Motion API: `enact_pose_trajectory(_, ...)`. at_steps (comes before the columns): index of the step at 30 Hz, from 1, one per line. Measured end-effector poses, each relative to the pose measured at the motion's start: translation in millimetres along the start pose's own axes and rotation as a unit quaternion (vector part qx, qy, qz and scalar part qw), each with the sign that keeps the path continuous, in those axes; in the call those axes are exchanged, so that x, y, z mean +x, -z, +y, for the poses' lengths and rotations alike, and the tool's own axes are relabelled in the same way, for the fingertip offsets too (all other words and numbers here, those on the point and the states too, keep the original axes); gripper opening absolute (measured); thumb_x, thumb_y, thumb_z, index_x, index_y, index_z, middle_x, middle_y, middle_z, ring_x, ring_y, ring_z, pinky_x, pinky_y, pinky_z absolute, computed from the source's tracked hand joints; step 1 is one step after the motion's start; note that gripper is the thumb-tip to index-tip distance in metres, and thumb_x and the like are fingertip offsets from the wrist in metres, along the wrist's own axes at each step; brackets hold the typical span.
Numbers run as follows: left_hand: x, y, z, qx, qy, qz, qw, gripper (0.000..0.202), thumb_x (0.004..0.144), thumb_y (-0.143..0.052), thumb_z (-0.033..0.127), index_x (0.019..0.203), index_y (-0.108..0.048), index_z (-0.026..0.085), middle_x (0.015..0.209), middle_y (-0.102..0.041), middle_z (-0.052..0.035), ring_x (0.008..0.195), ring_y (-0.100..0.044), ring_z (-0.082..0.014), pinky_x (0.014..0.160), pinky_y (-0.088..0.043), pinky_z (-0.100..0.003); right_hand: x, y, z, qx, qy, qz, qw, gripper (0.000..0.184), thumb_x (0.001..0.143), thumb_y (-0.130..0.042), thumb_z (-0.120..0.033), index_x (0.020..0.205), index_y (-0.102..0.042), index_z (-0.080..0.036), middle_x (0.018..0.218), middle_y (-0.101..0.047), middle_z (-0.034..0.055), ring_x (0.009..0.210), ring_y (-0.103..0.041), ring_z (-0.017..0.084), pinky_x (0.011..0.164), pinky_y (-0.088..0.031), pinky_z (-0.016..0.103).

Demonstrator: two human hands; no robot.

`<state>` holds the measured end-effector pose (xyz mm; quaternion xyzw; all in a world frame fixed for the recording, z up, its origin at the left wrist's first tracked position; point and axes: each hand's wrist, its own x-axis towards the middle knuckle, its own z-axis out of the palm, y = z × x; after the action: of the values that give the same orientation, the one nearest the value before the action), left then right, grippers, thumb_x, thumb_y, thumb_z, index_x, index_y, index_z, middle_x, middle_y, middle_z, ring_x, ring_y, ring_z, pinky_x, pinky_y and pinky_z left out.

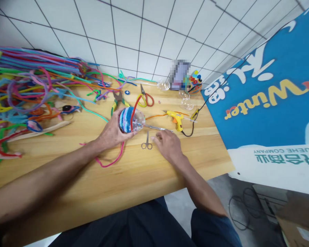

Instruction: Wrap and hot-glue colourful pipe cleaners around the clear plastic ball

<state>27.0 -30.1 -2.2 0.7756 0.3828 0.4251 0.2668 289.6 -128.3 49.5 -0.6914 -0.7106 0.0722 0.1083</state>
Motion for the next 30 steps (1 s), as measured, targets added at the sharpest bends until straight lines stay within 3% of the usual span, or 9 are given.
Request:
enact_pose_trajectory(3, 0.7, 1.0, 1.5, 0.004, -0.001, -0.007, 1.000, 0.096, 0.077, -0.097, 0.045, 0.154, -0.042, 0.027, 0.151, -0.064, -0.0169, 0.141, -0.067, -0.0393, 0.119, -0.058, -0.059, 4.2, -11.0, -30.7, -0.023, -0.022, -0.052, 0.998, 0.021, 0.100, -0.076, -0.042, 0.092, -0.072, -0.023, 0.096, -0.081, 0.0084, 0.091, -0.074, 0.026, 0.081, -0.051, 0.036)
enact_pose_trajectory(6, 1.3, 2.5, 3.0, 0.005, 0.006, -0.016, 1.000, 0.097, 0.076, -0.096, 0.046, 0.155, -0.042, 0.027, 0.152, -0.064, -0.0170, 0.142, -0.066, -0.0399, 0.120, -0.058, -0.060, 9.5, -11.9, -44.5, -0.044, -0.027, -0.085, 0.995, 0.013, 0.101, -0.071, -0.032, 0.092, -0.070, -0.023, 0.099, -0.081, 0.0101, 0.093, -0.074, 0.027, 0.080, -0.050, 0.036)
enact_pose_trajectory(11, 2.3, 4.3, 4.4, 0.001, 0.015, -0.028, 0.999, 0.095, 0.074, -0.095, 0.043, 0.153, -0.045, 0.025, 0.151, -0.065, -0.0165, 0.141, -0.068, -0.0400, 0.119, -0.058, -0.058, 8.4, -3.8, -38.7, -0.056, -0.009, -0.110, 0.992, 0.014, 0.096, -0.064, -0.018, 0.084, -0.063, -0.023, 0.097, -0.081, 0.0132, 0.092, -0.075, 0.028, 0.082, -0.051, 0.038)
enact_pose_trajectory(14, 2.0, 3.9, 3.9, 0.005, 0.011, -0.030, 0.999, 0.097, 0.072, -0.097, 0.041, 0.153, -0.046, 0.024, 0.149, -0.066, -0.0169, 0.138, -0.069, -0.0398, 0.118, -0.059, -0.057, 5.2, 1.6, -21.8, 0.051, -0.015, -0.096, 0.994, 0.009, 0.097, -0.059, -0.019, 0.091, -0.062, -0.025, 0.088, -0.079, 0.0068, 0.082, -0.075, 0.025, 0.076, -0.054, 0.035)
enact_pose_trajectory(17, 1.9, 4.0, 4.3, 0.014, 0.011, -0.033, 0.999, 0.096, 0.073, -0.096, 0.043, 0.152, -0.046, 0.023, 0.145, -0.068, -0.0157, 0.134, -0.071, -0.0380, 0.115, -0.061, -0.054, 3.8, 7.6, -6.0, 0.223, 0.009, -0.051, 0.973, 0.008, 0.101, -0.056, -0.024, 0.104, -0.064, -0.026, 0.083, -0.079, 0.0001, 0.076, -0.076, 0.021, 0.074, -0.058, 0.032)
enact_pose_trajectory(19, 1.8, 4.5, 4.8, 0.023, 0.015, -0.041, 0.999, 0.094, 0.075, -0.095, 0.044, 0.153, -0.047, 0.023, 0.145, -0.068, -0.0150, 0.133, -0.072, -0.0370, 0.114, -0.061, -0.052, 4.5, 10.3, -3.1, 0.264, 0.045, 0.014, 0.963, 0.012, 0.103, -0.059, -0.028, 0.112, -0.067, -0.026, 0.083, -0.080, -0.0003, 0.077, -0.078, 0.020, 0.074, -0.060, 0.032)
enact_pose_trajectory(25, -0.4, 4.4, 2.1, 0.044, 0.005, -0.051, 0.998, 0.098, 0.075, -0.095, 0.044, 0.156, -0.045, 0.022, 0.150, -0.066, -0.0152, 0.137, -0.069, -0.0371, 0.117, -0.059, -0.051, 18.2, 2.7, -21.9, 0.149, 0.213, 0.189, 0.947, 0.009, 0.105, -0.065, -0.024, 0.101, -0.074, -0.026, 0.088, -0.083, 0.0035, 0.078, -0.079, 0.019, 0.074, -0.061, 0.031)
enact_pose_trajectory(30, -1.7, 3.7, 1.0, 0.049, 0.003, -0.045, 0.998, 0.097, 0.075, -0.094, 0.047, 0.154, -0.044, 0.021, 0.148, -0.066, -0.0158, 0.135, -0.070, -0.0369, 0.114, -0.060, -0.051, 27.9, -9.4, -28.6, 0.111, 0.226, 0.203, 0.946, 0.012, 0.107, -0.062, -0.024, 0.100, -0.072, -0.025, 0.083, -0.079, 0.0029, 0.073, -0.074, 0.018, 0.068, -0.056, 0.029)
